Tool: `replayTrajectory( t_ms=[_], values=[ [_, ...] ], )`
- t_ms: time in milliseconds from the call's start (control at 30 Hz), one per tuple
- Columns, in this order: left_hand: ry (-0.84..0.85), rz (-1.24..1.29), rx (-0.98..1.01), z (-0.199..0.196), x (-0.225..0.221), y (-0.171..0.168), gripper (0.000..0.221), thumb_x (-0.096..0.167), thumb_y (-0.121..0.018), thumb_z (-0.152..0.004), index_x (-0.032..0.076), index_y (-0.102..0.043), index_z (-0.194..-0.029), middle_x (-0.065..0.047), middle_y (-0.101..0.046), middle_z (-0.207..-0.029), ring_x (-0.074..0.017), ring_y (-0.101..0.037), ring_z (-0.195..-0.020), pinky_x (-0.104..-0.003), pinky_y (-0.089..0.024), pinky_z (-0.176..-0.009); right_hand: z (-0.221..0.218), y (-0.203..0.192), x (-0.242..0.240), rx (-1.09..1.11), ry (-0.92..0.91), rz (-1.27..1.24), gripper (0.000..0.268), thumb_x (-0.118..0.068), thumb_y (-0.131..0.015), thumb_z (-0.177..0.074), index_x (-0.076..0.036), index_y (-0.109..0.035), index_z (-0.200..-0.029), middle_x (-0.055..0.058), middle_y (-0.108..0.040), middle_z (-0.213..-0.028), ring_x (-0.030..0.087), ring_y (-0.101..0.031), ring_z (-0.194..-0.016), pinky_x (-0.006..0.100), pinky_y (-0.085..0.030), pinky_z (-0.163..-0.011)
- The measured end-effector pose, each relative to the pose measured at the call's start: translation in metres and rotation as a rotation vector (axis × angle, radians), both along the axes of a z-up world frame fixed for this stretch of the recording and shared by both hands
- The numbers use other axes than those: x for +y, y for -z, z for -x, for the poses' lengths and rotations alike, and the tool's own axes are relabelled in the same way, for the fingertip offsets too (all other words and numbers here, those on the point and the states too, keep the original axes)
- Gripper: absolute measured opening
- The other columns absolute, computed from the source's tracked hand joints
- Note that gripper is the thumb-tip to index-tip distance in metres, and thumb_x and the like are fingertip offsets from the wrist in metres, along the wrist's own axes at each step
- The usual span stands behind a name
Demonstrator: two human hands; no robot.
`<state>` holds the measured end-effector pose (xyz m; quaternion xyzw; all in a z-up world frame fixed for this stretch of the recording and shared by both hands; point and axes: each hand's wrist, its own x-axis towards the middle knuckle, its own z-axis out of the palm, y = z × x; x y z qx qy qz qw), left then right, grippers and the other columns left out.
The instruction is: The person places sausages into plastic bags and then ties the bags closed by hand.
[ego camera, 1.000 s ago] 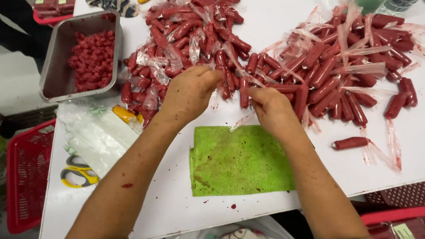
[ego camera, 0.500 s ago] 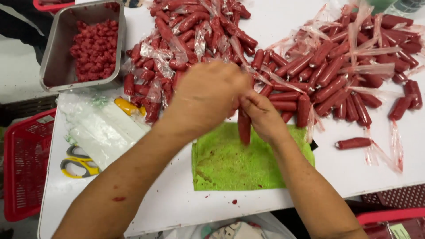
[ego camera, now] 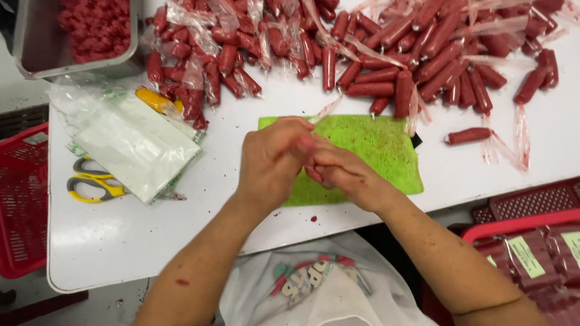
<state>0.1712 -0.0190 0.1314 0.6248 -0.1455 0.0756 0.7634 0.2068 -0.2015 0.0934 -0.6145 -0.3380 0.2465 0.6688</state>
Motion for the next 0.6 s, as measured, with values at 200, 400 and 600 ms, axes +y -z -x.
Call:
replayTrajectory(
  t_ms=[200, 400, 600],
  values=[
    [-0.064, -0.496, -0.541, 0.08, 0.055, -0.029, 0.031, 0.024, -0.038, -0.107, 0.017, -0.057, -0.084, -0.004, -0.052, -0.07, -0.0235, -0.053, -0.066, -0.052, -0.055, -0.099, 0.018, 0.007, -0.015, -0.788, -0.091, 0.258, 0.027, -0.019, -0.03, -0.107, -0.011, -0.052, -0.093, 0.012, -0.055, -0.134, 0.044, -0.028, -0.151, 0.067, -0.002, -0.121],
    [0.025, 0.016, 0.853, 0.128, 0.047, 0.067, 0.065, -0.011, -0.056, -0.071, 0.007, -0.053, -0.133, -0.018, -0.075, -0.113, -0.0256, -0.074, -0.082, -0.033, -0.063, -0.065, 0.062, 0.063, 0.003, -1.166, 0.232, 0.37, 0.013, -0.032, -0.063, -0.096, -0.021, -0.069, -0.096, -0.002, -0.068, -0.115, 0.024, -0.055, -0.103, 0.045, -0.032, -0.085],
    [0.146, 0.587, 1.239, 0.153, -0.003, 0.119, 0.026, 0.02, -0.059, -0.1, -0.003, -0.06, -0.087, -0.016, -0.051, -0.051, -0.0182, -0.034, -0.035, -0.033, -0.037, -0.036, 0.081, 0.07, -0.009, -1.122, -0.132, 0.548, 0.024, -0.017, -0.059, -0.093, -0.01, -0.068, -0.114, 0.008, -0.062, -0.117, 0.027, -0.056, -0.092, 0.042, -0.05, -0.076]
  ],
)
